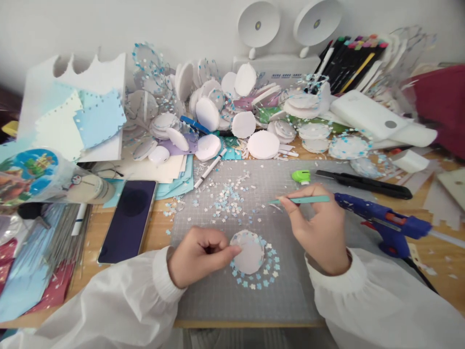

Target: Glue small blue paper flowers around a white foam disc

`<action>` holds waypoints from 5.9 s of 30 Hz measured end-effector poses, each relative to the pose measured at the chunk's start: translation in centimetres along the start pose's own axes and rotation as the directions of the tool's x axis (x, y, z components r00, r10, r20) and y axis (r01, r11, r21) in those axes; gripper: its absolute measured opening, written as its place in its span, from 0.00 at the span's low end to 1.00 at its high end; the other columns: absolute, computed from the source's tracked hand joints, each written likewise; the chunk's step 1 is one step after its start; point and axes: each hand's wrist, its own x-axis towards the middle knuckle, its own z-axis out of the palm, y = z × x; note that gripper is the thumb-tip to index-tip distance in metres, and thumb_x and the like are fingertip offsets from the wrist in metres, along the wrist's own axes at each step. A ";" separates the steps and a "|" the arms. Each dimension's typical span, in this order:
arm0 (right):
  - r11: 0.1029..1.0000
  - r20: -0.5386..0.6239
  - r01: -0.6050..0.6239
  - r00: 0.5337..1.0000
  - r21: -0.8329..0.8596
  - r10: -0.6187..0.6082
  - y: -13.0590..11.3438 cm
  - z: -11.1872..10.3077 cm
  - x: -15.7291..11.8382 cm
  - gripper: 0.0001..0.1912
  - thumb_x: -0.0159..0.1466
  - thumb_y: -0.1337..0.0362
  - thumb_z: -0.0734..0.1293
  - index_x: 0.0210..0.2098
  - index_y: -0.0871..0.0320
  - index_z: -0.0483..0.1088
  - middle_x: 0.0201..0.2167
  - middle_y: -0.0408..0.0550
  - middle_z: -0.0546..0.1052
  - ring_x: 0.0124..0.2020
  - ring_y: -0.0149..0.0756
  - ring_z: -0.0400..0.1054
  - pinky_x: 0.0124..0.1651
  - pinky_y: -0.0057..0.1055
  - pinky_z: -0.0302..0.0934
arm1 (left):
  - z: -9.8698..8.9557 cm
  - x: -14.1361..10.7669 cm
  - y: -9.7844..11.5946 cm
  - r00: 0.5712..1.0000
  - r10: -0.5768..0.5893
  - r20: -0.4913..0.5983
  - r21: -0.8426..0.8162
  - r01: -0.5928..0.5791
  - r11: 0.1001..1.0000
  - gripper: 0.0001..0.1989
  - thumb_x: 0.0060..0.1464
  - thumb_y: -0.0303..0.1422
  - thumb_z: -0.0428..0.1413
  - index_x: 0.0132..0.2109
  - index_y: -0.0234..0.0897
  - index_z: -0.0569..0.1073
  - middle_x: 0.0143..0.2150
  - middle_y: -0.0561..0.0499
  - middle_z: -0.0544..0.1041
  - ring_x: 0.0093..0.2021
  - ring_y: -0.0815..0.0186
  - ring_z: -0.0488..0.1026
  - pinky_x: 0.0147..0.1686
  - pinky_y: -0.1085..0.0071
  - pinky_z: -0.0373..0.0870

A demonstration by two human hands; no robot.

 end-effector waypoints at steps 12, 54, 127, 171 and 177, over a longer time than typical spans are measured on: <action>0.998 0.018 0.064 0.998 -0.018 -0.064 -0.2 0.0 -0.1 0.06 0.59 0.67 0.69 0.29 0.56 0.67 0.26 0.43 0.73 0.30 0.38 0.68 0.40 0.39 0.59 | -0.5 0.3 -0.5 0.983 -0.142 -0.120 -0.301 0.101 0.948 0.27 0.58 0.48 0.49 0.19 0.33 0.70 0.08 0.59 0.57 0.10 0.77 0.49 0.14 0.76 0.46; 0.759 0.186 -0.040 0.977 0.650 -0.108 -3.2 0.4 -2.4 0.10 0.60 0.74 0.67 0.33 0.53 0.64 0.32 0.44 0.80 0.34 0.38 0.75 0.41 0.41 0.65 | -0.4 0.5 -0.1 0.986 -0.128 -0.107 -0.365 0.081 0.927 0.17 0.49 0.42 0.62 0.37 0.30 0.77 0.12 0.62 0.60 0.11 0.79 0.50 0.13 0.78 0.44; 0.288 0.616 -0.620 0.779 0.730 0.116 -2.5 0.7 -2.2 0.06 0.61 0.66 0.70 0.34 0.53 0.67 0.30 0.40 0.76 0.37 0.33 0.77 0.40 0.28 0.71 | -0.4 0.1 -0.8 0.991 0.009 -0.134 -0.192 -0.035 0.981 0.12 0.49 0.36 0.62 0.32 0.29 0.82 0.17 0.50 0.69 0.20 0.72 0.58 0.19 0.75 0.55; 0.389 0.503 -0.538 0.842 0.748 0.198 -2.2 0.4 -1.7 0.08 0.58 0.62 0.72 0.32 0.52 0.67 0.27 0.41 0.73 0.31 0.35 0.75 0.37 0.35 0.72 | -0.5 0.2 -0.5 0.993 0.071 -0.096 -0.133 -0.084 0.988 0.14 0.51 0.37 0.61 0.30 0.27 0.79 0.15 0.55 0.63 0.18 0.76 0.53 0.17 0.76 0.51; 0.515 0.169 -0.312 0.937 0.798 0.305 -2.0 -1.8 -0.7 0.07 0.57 0.61 0.72 0.30 0.52 0.70 0.29 0.42 0.69 0.32 0.34 0.73 0.45 0.38 0.69 | -0.5 0.3 -0.6 0.985 0.098 -0.141 -0.092 -0.111 0.990 0.17 0.51 0.41 0.61 0.29 0.28 0.79 0.15 0.54 0.65 0.18 0.75 0.54 0.18 0.76 0.52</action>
